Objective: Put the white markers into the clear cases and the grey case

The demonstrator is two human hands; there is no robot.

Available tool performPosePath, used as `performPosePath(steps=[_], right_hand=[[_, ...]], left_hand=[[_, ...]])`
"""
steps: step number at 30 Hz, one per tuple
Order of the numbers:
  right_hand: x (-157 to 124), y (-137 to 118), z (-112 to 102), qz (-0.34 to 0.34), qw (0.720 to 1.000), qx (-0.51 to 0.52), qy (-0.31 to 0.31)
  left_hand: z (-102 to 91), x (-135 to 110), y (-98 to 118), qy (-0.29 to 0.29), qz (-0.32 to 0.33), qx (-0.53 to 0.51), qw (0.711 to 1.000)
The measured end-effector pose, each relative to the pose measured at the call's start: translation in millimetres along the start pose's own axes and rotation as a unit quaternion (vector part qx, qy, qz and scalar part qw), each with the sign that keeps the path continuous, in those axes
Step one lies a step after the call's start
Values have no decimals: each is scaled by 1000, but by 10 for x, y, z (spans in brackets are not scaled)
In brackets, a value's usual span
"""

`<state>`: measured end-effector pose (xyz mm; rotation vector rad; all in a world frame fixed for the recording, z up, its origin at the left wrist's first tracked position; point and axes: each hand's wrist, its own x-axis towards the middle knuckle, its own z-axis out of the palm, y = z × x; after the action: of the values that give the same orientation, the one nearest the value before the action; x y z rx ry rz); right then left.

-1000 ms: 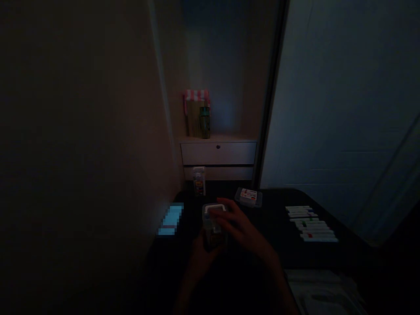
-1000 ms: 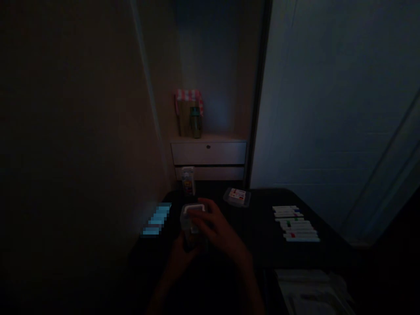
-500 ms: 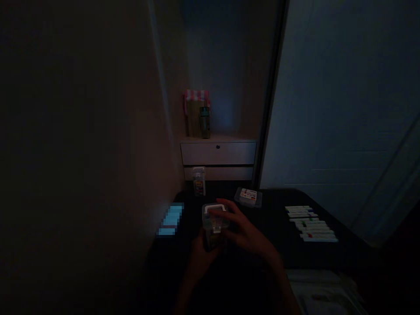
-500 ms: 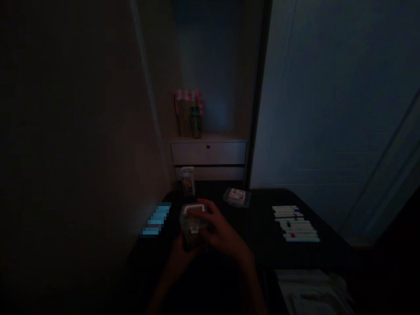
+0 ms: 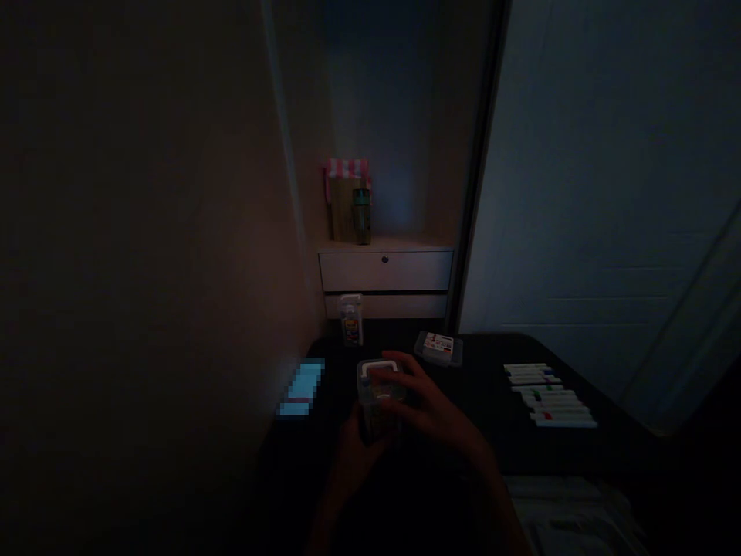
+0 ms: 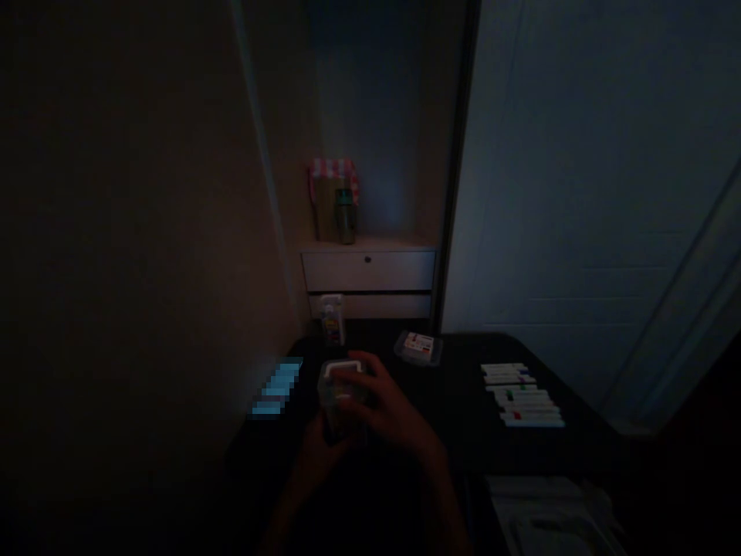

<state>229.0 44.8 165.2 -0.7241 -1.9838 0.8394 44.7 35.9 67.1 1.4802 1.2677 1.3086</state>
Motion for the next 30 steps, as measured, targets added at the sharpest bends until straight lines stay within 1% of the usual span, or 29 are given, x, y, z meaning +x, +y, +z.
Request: performPosePath(steps=[10,18,23,30], right_hand=[[4,15,-12,-4,1000,-17,-4],[26,7,4,-3,1000,-17,14],[36,-13,2,-3,1000,-20,16],[37,-1,-4,-10,1000,-17,17]], left_hand=[[3,0,15,3,-9,-10,1000],[2,-5,-6,-4,7,-6,1000],[-5,-4,0,-14,-3,-9,1000],[-2,3,2,-6,-5,-4,1000]])
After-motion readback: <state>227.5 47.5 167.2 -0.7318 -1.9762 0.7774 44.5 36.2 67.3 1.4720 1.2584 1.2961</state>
